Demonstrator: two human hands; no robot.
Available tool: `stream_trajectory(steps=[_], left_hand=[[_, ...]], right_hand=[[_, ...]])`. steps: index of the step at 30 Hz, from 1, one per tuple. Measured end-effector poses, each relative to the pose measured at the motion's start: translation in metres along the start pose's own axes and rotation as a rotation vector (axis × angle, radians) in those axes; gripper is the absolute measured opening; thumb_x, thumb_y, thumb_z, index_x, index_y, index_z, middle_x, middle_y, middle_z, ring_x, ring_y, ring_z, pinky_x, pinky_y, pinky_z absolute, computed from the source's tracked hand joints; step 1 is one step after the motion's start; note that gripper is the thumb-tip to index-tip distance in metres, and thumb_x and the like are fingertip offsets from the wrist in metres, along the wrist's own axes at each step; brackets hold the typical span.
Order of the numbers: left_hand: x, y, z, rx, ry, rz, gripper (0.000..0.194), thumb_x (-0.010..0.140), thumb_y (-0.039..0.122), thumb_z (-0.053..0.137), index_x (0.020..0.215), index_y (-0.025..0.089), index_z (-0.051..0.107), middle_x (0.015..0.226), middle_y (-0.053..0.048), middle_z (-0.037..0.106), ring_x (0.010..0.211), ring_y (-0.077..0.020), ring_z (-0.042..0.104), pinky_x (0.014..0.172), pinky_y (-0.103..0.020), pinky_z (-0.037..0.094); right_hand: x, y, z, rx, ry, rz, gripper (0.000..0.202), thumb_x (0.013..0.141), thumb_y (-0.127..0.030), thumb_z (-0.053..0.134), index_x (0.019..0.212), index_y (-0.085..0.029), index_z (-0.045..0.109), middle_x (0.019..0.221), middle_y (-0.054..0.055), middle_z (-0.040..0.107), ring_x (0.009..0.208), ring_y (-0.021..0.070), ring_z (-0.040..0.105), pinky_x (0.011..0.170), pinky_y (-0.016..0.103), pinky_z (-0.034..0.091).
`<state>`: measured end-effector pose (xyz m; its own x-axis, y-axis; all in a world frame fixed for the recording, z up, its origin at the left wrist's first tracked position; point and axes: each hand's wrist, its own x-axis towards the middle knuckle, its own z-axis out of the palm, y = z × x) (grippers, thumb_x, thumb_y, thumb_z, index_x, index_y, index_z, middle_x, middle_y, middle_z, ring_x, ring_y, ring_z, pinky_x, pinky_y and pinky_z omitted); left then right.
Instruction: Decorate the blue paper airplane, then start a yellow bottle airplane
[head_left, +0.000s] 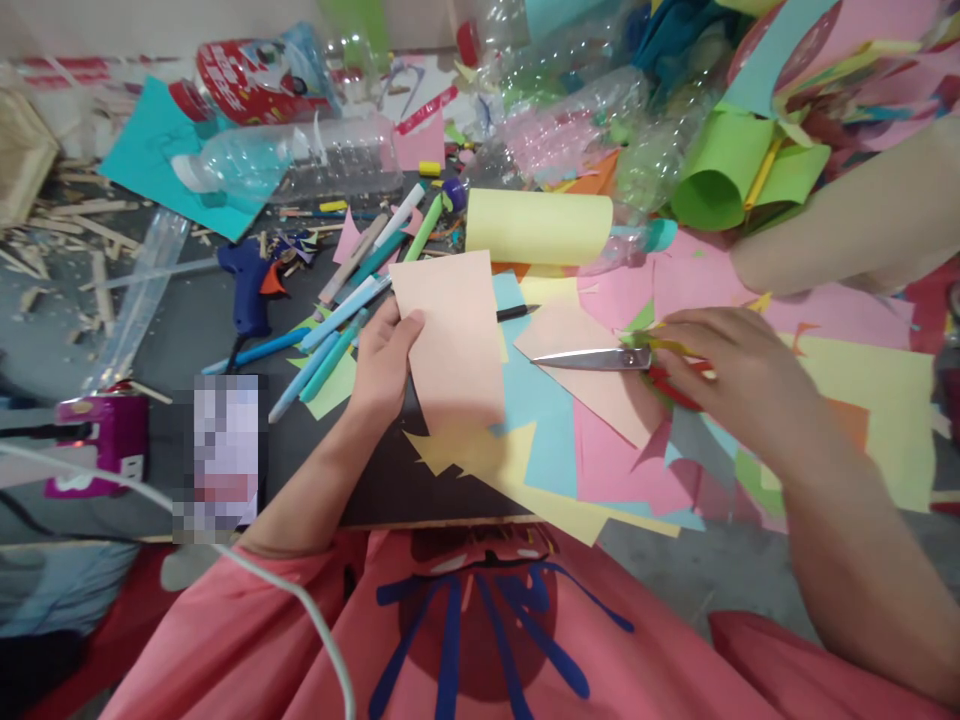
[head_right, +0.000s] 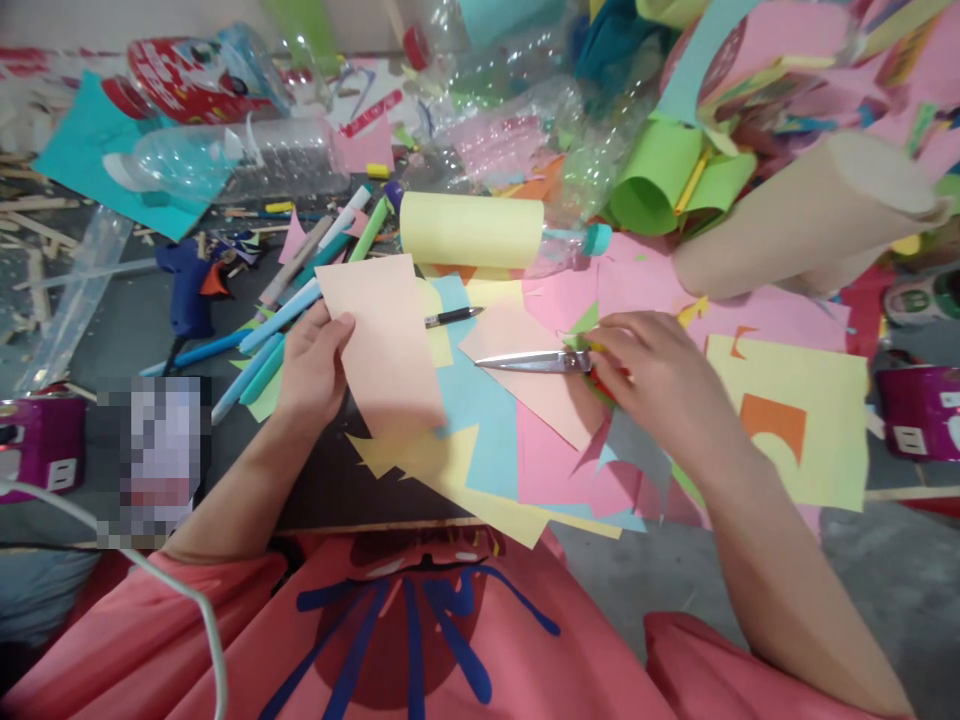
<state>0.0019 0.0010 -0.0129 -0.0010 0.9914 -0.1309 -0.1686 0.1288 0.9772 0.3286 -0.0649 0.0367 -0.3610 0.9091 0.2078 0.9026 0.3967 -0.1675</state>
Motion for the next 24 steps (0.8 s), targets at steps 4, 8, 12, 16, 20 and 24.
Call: stream_trajectory(steps=[4, 8, 12, 16, 20, 24], left_hand=[[-0.003, 0.001, 0.008, 0.009, 0.006, -0.026, 0.026, 0.079, 0.043, 0.071, 0.093, 0.021, 0.070, 0.094, -0.005, 0.076, 0.106, -0.0291, 0.072, 0.083, -0.039, 0.062], [-0.005, 0.010, 0.016, 0.012, -0.030, -0.074, 0.028, 0.078, 0.045, 0.071, 0.091, 0.021, 0.068, 0.099, -0.007, 0.075, 0.117, -0.0317, 0.068, 0.088, -0.041, 0.062], [-0.001, 0.014, 0.018, 0.005, 0.000, -0.036, 0.026, 0.080, 0.042, 0.070, 0.095, 0.022, 0.067, 0.107, -0.007, 0.074, 0.126, -0.0302, 0.062, 0.097, -0.040, 0.058], [0.002, 0.008, 0.019, -0.037, 0.002, -0.044, 0.031, 0.074, 0.040, 0.074, 0.099, 0.022, 0.067, 0.110, -0.005, 0.074, 0.127, -0.0288, 0.062, 0.104, -0.041, 0.054], [-0.002, 0.000, 0.022, -0.072, -0.049, -0.051, 0.038, 0.079, 0.053, 0.071, 0.100, 0.021, 0.067, 0.108, -0.006, 0.074, 0.124, -0.0303, 0.064, 0.098, -0.042, 0.056], [-0.011, -0.004, 0.022, -0.065, -0.101, 0.015, 0.062, 0.078, 0.077, 0.062, 0.109, 0.024, 0.064, 0.108, -0.008, 0.074, 0.115, -0.0301, 0.069, 0.084, -0.039, 0.060]], right_hand=[[0.013, -0.050, 0.034, 0.176, 0.065, -0.128, 0.031, 0.100, -0.017, 0.048, 0.129, -0.023, 0.057, 0.129, 0.015, 0.067, 0.126, 0.0311, 0.060, 0.103, 0.053, 0.054], [0.028, -0.085, 0.062, 0.293, 0.131, -0.215, 0.049, 0.095, -0.009, 0.053, 0.138, -0.033, 0.049, 0.150, 0.011, 0.050, 0.144, 0.0289, 0.046, 0.112, 0.056, 0.048], [0.048, -0.095, 0.069, 0.396, 0.199, -0.385, 0.025, 0.093, -0.012, 0.056, 0.111, -0.028, 0.060, 0.147, 0.009, 0.055, 0.142, 0.0270, 0.047, 0.112, 0.052, 0.048], [0.064, -0.095, 0.074, 0.552, 0.243, -0.350, 0.008, 0.098, -0.024, 0.052, 0.094, -0.025, 0.059, 0.128, 0.009, 0.067, 0.126, 0.0263, 0.058, 0.101, 0.050, 0.051], [0.068, -0.093, 0.078, 0.659, 0.230, -0.107, 0.017, 0.100, -0.033, 0.048, 0.087, -0.024, 0.057, 0.098, 0.007, 0.065, 0.095, 0.0240, 0.061, 0.087, 0.045, 0.052], [0.067, -0.089, 0.077, 0.736, 0.149, 0.044, 0.032, 0.099, -0.042, 0.049, 0.072, -0.024, 0.050, 0.082, 0.004, 0.052, 0.082, 0.0221, 0.055, 0.076, 0.040, 0.050]])
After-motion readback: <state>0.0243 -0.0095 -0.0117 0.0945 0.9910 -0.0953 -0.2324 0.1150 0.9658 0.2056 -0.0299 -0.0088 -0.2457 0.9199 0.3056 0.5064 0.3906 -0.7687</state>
